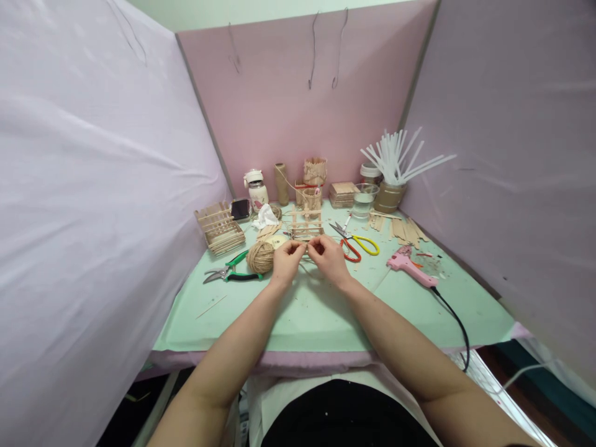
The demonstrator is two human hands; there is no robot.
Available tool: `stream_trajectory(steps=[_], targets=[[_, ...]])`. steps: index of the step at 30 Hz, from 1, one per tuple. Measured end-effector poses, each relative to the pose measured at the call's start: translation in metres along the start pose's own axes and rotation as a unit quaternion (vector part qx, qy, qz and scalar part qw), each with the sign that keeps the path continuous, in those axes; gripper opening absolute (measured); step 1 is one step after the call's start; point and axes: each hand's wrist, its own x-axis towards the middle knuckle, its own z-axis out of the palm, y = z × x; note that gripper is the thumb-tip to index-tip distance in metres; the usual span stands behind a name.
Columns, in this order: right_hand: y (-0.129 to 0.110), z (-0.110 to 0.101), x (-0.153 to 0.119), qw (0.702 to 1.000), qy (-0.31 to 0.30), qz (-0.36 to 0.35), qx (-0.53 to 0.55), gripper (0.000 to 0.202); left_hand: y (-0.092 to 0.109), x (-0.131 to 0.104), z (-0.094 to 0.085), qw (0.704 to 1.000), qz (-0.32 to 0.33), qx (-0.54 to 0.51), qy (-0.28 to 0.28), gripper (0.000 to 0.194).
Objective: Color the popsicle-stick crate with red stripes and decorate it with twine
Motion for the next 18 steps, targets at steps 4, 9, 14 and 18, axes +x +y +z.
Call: stream_trajectory(steps=[4,9,14,18], targets=[[-0.0001,0.0011,-0.0015,0.999,-0.006,-0.039,0.004,0.012,-0.0008,0.0046,-0.0019,0.992,-0.086,-0.061,-0.064,0.027],[-0.0018,-0.0022,0.0032,0.995,-0.026,0.047,0.079,0.015,0.0014,0.0025,-0.0028,0.996,-0.049,-0.056,-0.049,0.029],[-0.0006,-0.0042,0.0062,0.991,-0.038,0.074,0.102,0.016,0.0040,-0.0006,-0.0021,0.999,0.028,-0.004,-0.039,0.023],[-0.0010,-0.0032,0.0059,0.991,-0.034,0.066,0.107,0.016,0.0032,0.0014,-0.0032,0.994,-0.037,-0.055,-0.087,0.029]])
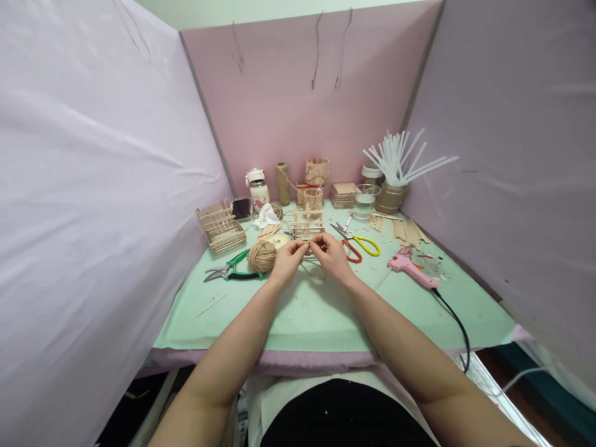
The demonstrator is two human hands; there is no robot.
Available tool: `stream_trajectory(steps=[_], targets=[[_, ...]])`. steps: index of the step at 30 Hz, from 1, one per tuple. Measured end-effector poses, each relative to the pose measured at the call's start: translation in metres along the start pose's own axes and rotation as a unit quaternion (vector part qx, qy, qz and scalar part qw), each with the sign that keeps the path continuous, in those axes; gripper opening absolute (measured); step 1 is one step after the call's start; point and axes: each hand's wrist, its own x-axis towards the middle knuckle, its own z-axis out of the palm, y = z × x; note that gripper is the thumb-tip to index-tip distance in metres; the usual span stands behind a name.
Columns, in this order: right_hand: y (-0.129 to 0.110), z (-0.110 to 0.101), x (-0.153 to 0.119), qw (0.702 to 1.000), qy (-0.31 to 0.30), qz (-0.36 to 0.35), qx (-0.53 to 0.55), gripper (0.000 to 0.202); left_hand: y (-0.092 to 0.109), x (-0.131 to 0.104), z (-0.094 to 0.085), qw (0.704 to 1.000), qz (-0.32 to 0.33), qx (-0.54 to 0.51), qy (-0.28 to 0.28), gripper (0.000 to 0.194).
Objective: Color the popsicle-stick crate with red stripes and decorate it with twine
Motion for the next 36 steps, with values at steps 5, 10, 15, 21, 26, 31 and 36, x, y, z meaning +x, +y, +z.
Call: stream_trajectory(steps=[5,10,15,21,26,31,36], targets=[[-0.0013,0.0023,0.0003,0.998,0.000,0.014,0.060,0.017,-0.0003,0.0031,-0.0020,0.997,-0.049,-0.042,-0.042,0.042],[-0.0027,0.0002,0.0014,0.992,0.008,0.067,0.106,0.020,0.0013,-0.0014,-0.0004,0.998,0.031,0.052,-0.001,0.031],[-0.0020,0.0008,0.0037,0.978,0.027,0.114,0.170,0.018,0.0036,-0.0046,-0.0005,0.977,0.094,0.191,-0.006,0.025],[0.0020,0.0009,0.0071,0.960,0.010,0.153,0.235,0.017,0.0028,-0.0051,-0.0003,0.973,0.104,0.208,0.005,0.021],[0.0027,-0.0021,0.0080,0.968,0.001,0.170,0.185,0.014,-0.0012,-0.0054,0.0014,0.975,0.108,0.190,0.040,0.022],[0.0017,-0.0019,0.0082,0.966,-0.001,0.181,0.185,0.016,-0.0044,-0.0047,0.0021,0.976,0.104,0.184,0.050,0.023],[0.0001,-0.0033,0.0071,0.969,-0.009,0.177,0.172,0.015,-0.0029,-0.0055,0.0027,0.979,0.098,0.177,0.029,0.023]])
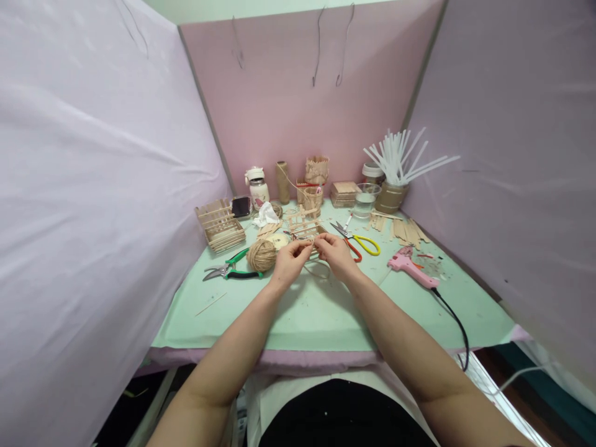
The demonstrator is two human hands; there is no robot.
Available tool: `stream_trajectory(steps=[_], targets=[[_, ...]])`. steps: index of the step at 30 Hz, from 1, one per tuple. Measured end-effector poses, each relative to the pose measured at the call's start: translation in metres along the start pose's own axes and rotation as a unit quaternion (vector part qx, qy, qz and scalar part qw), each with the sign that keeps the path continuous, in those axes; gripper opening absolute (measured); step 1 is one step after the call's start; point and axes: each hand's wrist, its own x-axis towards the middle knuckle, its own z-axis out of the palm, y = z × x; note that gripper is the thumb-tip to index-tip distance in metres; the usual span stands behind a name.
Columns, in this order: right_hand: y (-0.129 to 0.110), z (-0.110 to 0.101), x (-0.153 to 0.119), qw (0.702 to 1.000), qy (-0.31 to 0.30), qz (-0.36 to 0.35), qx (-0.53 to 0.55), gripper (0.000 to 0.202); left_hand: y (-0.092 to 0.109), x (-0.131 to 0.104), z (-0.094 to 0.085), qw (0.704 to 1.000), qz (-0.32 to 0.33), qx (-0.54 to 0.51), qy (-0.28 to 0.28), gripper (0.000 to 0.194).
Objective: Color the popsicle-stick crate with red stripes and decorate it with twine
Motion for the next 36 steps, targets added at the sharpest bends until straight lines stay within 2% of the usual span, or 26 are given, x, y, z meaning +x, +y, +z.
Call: stream_trajectory(steps=[5,9,16,22,29,32,36], targets=[[0.000,-0.001,-0.001,1.000,-0.016,0.000,-0.026,0.020,0.006,0.000,-0.003,1.000,-0.006,-0.008,-0.010,0.022],[-0.001,-0.001,0.000,1.000,-0.019,0.012,-0.005,0.022,0.009,0.000,-0.004,0.999,0.004,-0.036,-0.005,0.027],[-0.002,-0.001,-0.002,0.999,-0.007,-0.043,-0.033,0.022,0.010,-0.001,-0.003,1.000,0.022,-0.004,0.013,0.025],[-0.002,0.000,-0.003,0.999,-0.013,-0.042,-0.030,0.024,0.004,0.002,-0.004,0.999,0.017,-0.003,0.033,0.024],[0.000,-0.001,-0.001,0.999,-0.034,0.010,0.000,0.042,-0.002,0.004,-0.004,0.994,-0.043,-0.099,-0.018,0.033],[-0.002,-0.001,-0.002,0.999,-0.047,0.002,0.016,0.039,-0.006,0.005,-0.004,0.995,-0.043,-0.080,-0.032,0.036],[-0.005,0.001,-0.005,1.000,-0.006,-0.021,0.019,0.037,-0.010,0.006,-0.004,0.997,-0.044,-0.058,-0.034,0.036]])
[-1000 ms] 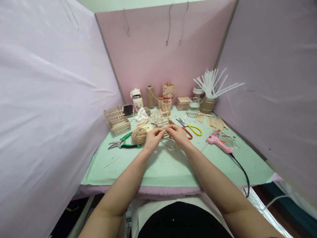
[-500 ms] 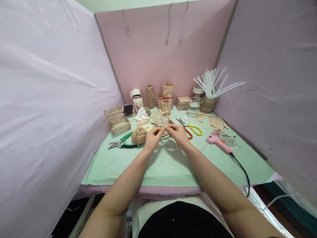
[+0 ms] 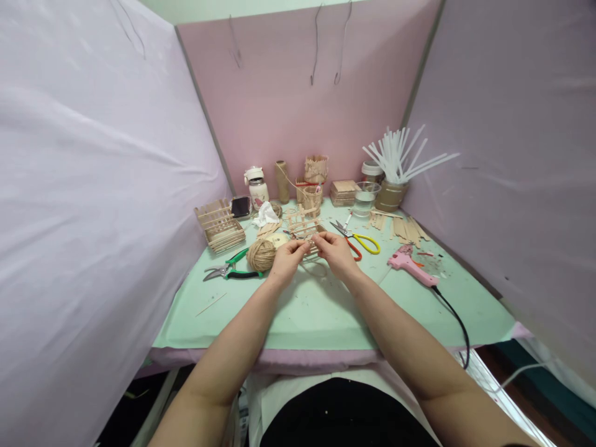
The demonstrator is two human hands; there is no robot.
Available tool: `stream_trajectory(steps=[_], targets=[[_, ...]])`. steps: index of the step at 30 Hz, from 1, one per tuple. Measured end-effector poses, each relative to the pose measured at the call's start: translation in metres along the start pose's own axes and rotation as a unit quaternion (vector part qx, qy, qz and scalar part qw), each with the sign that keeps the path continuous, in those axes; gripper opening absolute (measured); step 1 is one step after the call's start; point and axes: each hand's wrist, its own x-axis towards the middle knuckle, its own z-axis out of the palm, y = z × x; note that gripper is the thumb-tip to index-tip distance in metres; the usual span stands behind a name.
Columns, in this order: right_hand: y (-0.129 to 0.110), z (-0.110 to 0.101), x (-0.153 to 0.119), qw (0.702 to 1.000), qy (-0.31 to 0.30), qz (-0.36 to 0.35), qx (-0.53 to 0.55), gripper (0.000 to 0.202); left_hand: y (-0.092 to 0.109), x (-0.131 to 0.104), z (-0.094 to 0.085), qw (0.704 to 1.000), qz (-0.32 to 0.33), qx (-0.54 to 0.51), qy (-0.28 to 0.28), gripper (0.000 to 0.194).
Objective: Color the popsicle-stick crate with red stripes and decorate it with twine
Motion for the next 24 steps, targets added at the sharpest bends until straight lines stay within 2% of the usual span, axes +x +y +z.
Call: stream_trajectory(steps=[7,9,11,14,17,20,24], targets=[[0.003,0.000,0.002,1.000,0.025,-0.001,-0.001,0.036,0.003,-0.001,0.001,1.000,0.005,0.013,-0.004,0.032],[0.005,-0.001,0.003,0.999,0.014,-0.005,-0.030,0.034,0.004,-0.002,0.001,1.000,0.009,0.013,0.004,0.031],[0.006,-0.003,0.002,0.995,0.026,-0.048,-0.087,0.028,0.006,-0.002,0.001,0.999,0.026,0.023,0.024,0.029],[0.006,-0.004,0.000,0.962,0.066,-0.183,-0.193,0.019,0.007,-0.002,0.000,0.993,0.067,0.071,0.068,0.024],[0.006,-0.004,-0.003,0.914,0.024,-0.293,-0.280,0.016,0.006,-0.004,0.000,0.982,0.104,0.125,0.096,0.019],[0.009,-0.004,-0.003,0.879,-0.018,-0.344,-0.331,0.016,0.005,-0.006,-0.001,0.970,0.144,0.171,0.098,0.016],[0.012,-0.007,-0.002,0.852,-0.013,-0.367,-0.373,0.014,0.004,-0.007,0.000,0.956,0.178,0.210,0.098,0.015]])
